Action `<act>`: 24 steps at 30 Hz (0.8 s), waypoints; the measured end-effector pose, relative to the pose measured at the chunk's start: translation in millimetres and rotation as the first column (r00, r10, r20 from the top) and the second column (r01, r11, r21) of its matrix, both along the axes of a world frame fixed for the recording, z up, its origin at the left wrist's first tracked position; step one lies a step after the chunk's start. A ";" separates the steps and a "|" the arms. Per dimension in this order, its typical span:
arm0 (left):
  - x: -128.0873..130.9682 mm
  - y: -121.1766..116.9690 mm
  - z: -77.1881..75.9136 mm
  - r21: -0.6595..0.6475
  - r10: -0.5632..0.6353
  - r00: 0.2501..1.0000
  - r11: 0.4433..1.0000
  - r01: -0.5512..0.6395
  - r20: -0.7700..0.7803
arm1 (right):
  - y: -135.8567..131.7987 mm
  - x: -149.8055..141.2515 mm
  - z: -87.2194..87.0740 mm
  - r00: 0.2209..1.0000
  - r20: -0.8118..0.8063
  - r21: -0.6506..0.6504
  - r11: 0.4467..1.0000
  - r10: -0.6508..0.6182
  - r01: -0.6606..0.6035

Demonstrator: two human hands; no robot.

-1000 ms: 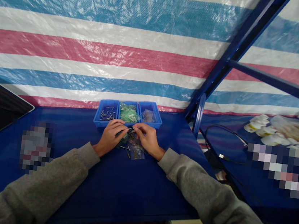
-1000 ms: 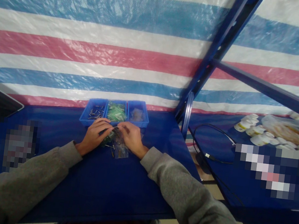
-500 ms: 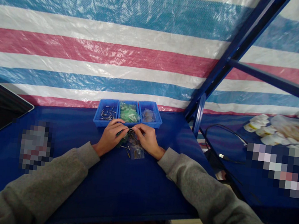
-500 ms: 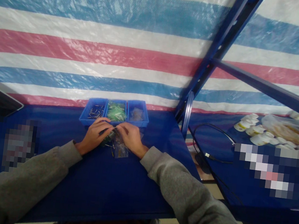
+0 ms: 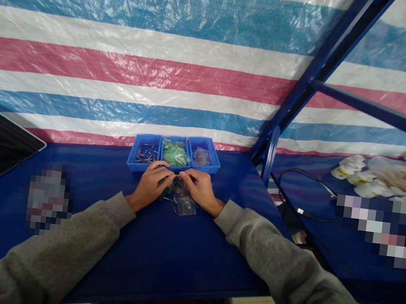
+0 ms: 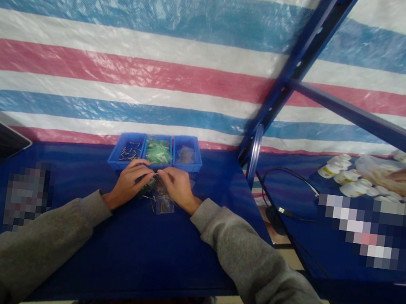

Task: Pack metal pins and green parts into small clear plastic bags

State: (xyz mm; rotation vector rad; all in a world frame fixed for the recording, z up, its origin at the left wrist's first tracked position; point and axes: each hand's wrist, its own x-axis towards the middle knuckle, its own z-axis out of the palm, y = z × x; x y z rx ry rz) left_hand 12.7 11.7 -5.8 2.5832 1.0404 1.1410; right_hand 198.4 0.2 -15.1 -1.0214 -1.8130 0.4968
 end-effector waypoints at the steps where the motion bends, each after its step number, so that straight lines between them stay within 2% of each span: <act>1: -0.1 0.0 -0.2 -0.002 0.002 1.000 1.000 -0.002 -0.001 | -0.2 0.1 0.2 1.000 -0.001 0.003 1.000 0.003 -0.003; 24: -0.4 0.2 -1.2 0.014 0.000 1.000 1.000 0.000 0.006 | -0.8 -0.1 1.1 1.000 -0.003 -0.013 1.000 0.001 -0.001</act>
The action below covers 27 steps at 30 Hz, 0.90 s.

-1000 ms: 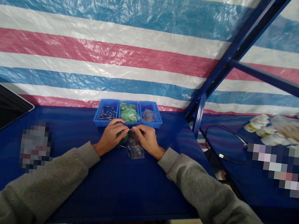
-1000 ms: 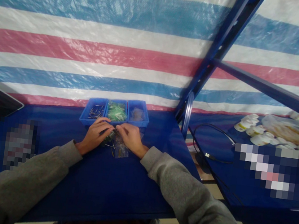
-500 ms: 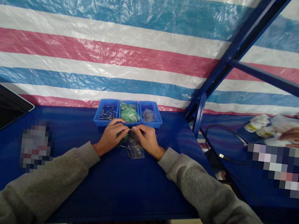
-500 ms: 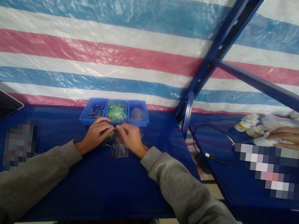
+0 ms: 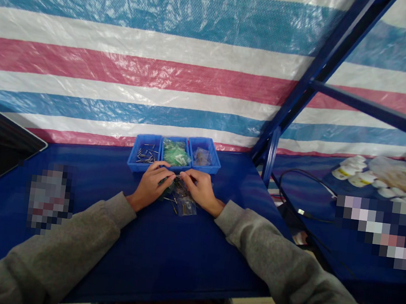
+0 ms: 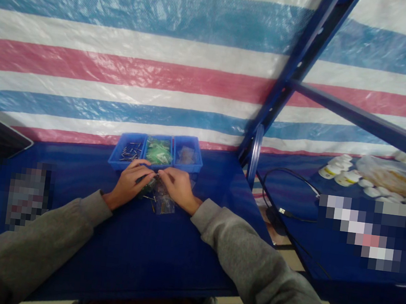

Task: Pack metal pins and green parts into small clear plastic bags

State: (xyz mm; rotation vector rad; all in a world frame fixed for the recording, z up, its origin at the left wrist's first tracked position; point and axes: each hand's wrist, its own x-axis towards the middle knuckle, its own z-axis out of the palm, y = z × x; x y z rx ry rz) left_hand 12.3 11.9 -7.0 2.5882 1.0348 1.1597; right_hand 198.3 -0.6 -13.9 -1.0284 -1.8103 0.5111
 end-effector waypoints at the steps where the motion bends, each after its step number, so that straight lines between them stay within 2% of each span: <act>1: 0.0 0.0 -0.2 -0.001 0.001 1.000 1.000 -0.001 -0.001 | 0.0 0.0 0.0 1.000 0.004 0.003 1.000 -0.001 0.001; 20: -0.5 -4.1 6.7 0.024 0.022 0.997 0.999 -0.024 0.075 | -0.1 -1.3 -0.7 0.998 -0.060 0.001 1.000 0.024 -0.024; 27: -0.3 -5.2 7.1 0.010 0.011 0.997 1.000 -0.012 0.074 | -1.2 0.8 -0.3 1.000 0.010 0.001 1.000 0.026 -0.026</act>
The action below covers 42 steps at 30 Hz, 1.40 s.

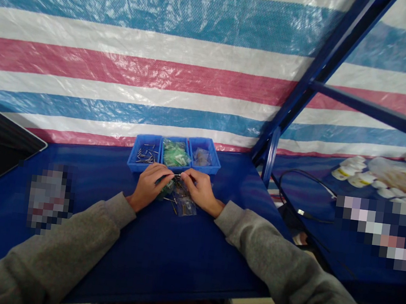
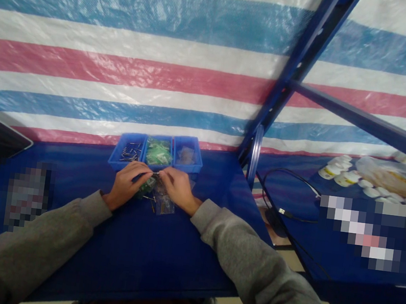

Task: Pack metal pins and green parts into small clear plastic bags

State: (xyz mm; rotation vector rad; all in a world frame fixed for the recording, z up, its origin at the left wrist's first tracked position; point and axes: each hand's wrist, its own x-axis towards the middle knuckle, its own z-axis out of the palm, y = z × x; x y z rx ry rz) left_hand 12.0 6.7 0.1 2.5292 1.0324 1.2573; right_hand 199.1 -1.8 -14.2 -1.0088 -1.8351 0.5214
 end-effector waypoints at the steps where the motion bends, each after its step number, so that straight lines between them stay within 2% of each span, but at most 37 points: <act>1: 0.0 0.0 -0.1 0.003 -0.002 1.000 1.000 0.002 0.001 | -0.2 0.3 0.2 1.000 0.013 -0.002 1.000 0.004 -0.004; 9: -1.2 0.7 -1.9 -0.012 0.015 1.000 1.000 -0.015 0.007 | 1.3 -1.0 -0.3 1.000 -0.026 0.051 0.999 0.005 -0.003; 31: -1.1 1.4 -2.9 0.003 -0.016 1.000 1.000 0.016 -0.011 | 1.2 -1.0 -0.4 0.997 -0.069 0.029 0.999 0.022 -0.020; 37: -1.9 -1.5 -1.4 -0.065 -0.029 0.998 0.998 0.026 -0.048 | 0.9 -1.0 -0.9 0.997 -0.070 0.024 1.000 0.014 -0.013; 42: -3.0 -3.0 -1.5 -0.095 0.015 0.999 0.995 -0.020 -0.048 | 0.7 -2.2 -3.0 0.996 -0.074 0.016 0.999 0.039 -0.038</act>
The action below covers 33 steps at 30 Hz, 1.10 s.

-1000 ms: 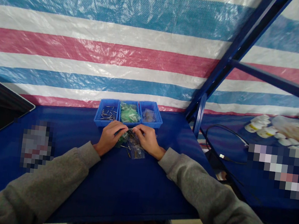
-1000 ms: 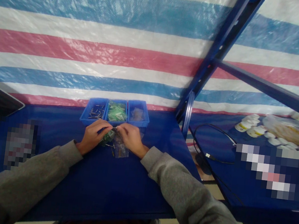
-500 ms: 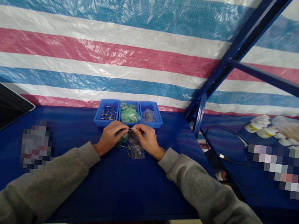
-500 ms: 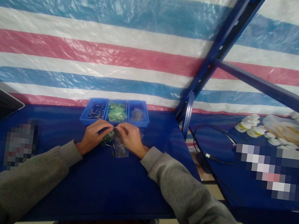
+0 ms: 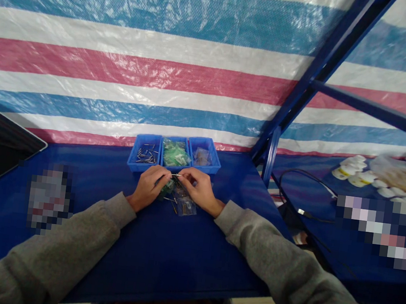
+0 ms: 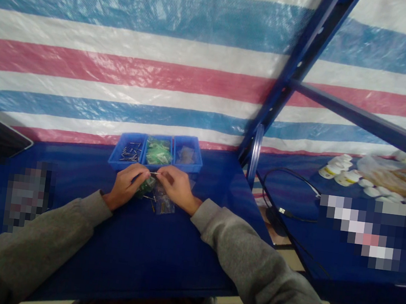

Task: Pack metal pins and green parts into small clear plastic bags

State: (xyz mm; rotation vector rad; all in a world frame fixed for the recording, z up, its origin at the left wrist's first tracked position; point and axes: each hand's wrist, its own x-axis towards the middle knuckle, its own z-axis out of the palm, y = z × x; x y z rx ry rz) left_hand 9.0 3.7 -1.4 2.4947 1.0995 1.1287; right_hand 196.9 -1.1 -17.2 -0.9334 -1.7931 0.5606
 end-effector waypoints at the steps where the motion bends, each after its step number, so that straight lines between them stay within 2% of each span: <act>1: 0.0 -0.1 0.1 -0.002 0.007 1.000 1.000 -0.007 -0.005 | 0.0 0.1 0.0 1.000 0.002 0.006 1.000 0.004 -0.004; 10: 1.3 0.4 0.5 0.071 -0.014 0.998 0.997 0.011 0.054 | 2.5 1.0 -1.1 0.996 0.090 0.036 0.999 0.015 -0.018; 14: 1.9 -1.4 1.7 0.098 -0.026 0.996 0.995 0.017 0.083 | 2.4 0.3 -2.5 0.991 0.124 0.022 0.999 -0.045 0.042; 22: 2.3 -0.6 2.1 0.050 -0.003 0.996 0.999 -0.001 0.094 | 0.6 0.6 1.2 0.988 0.133 0.032 0.997 -0.080 0.076; 27: 2.0 0.5 -3.7 -0.031 -0.006 1.000 1.000 0.007 0.029 | 1.7 1.1 -0.6 0.987 0.146 0.032 0.998 -0.067 0.063; 33: 0.5 2.0 -10.7 -0.013 0.016 0.998 1.000 -0.017 -0.053 | 1.8 0.8 -1.3 0.988 0.149 0.030 0.998 -0.052 0.048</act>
